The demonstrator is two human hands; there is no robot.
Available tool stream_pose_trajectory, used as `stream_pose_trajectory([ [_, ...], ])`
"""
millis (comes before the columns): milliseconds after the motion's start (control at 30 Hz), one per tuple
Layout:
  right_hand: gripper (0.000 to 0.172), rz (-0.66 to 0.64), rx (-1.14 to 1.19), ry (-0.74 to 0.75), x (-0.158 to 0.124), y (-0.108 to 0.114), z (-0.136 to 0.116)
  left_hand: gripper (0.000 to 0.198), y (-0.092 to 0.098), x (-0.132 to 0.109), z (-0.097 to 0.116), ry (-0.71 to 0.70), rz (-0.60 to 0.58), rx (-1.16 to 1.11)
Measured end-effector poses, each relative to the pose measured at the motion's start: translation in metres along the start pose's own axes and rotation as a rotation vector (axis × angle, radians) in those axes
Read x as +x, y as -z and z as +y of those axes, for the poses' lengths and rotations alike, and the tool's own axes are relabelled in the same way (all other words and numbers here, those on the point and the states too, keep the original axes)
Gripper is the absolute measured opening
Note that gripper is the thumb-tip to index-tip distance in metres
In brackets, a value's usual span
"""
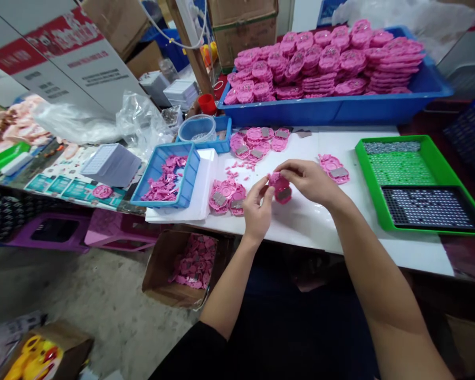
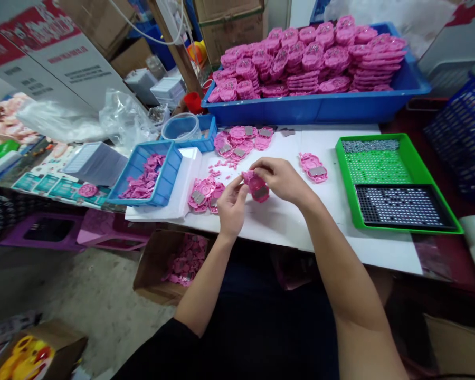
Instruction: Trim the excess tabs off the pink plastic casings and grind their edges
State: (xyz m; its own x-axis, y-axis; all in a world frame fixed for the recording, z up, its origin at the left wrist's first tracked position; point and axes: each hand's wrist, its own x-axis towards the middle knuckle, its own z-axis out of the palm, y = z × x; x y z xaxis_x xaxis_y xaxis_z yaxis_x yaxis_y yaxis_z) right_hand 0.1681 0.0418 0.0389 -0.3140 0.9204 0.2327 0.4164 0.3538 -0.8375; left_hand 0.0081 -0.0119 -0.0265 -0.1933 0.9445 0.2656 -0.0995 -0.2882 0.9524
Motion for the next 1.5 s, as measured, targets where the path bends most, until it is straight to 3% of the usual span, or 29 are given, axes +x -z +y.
stream_pose_trajectory([
  [133,0.023,0.202,-0.352,-0.182,0.005,0.028,0.029,0.030,0.000,-0.003,-0.001,0.036,-0.180,0.136],
  [267,0.026,0.354,-0.618,-0.287,0.001,0.055,0.051,0.018,-0.001,-0.004,0.005,-0.065,-0.278,0.294],
  [333,0.030,0.438,-0.699,-0.288,-0.002,0.059,0.055,0.016,-0.002,-0.004,0.008,-0.075,-0.312,0.294],
  [433,0.040,0.519,-0.792,-0.212,0.004,0.048,0.055,0.019,-0.003,-0.004,0.007,0.036,-0.351,0.148],
  [500,0.041,0.449,-0.795,-0.108,0.020,0.029,0.054,0.023,-0.003,-0.005,0.004,0.122,-0.319,0.045],
  [667,0.046,0.035,-0.679,0.184,0.080,-0.035,0.058,0.028,-0.003,-0.004,-0.003,0.168,-0.150,0.004],
  [800,0.053,0.014,-0.627,0.223,0.097,-0.057,0.067,0.028,-0.005,-0.003,-0.003,0.146,-0.167,0.033],
  [1000,0.041,0.059,-0.566,0.230,0.079,-0.035,0.073,0.026,-0.004,-0.001,0.004,0.158,-0.088,-0.030],
  [1133,0.042,0.053,-0.262,0.177,0.073,-0.007,0.058,0.030,-0.003,-0.001,0.006,0.176,0.043,-0.098],
  [1200,0.043,-0.043,-0.046,0.105,0.068,0.007,0.042,0.039,-0.003,0.000,0.006,0.186,0.112,-0.177],
  [1267,0.040,-0.239,0.054,0.038,0.062,0.019,0.023,0.048,-0.004,0.002,0.006,0.221,0.131,-0.274],
  [1367,0.035,-0.486,0.065,-0.012,0.055,0.028,-0.002,0.056,-0.003,0.005,0.007,0.309,0.053,-0.385],
  [1500,0.034,-0.649,0.155,-0.030,0.053,0.022,-0.009,0.051,0.000,0.007,0.010,0.361,-0.028,-0.361],
])
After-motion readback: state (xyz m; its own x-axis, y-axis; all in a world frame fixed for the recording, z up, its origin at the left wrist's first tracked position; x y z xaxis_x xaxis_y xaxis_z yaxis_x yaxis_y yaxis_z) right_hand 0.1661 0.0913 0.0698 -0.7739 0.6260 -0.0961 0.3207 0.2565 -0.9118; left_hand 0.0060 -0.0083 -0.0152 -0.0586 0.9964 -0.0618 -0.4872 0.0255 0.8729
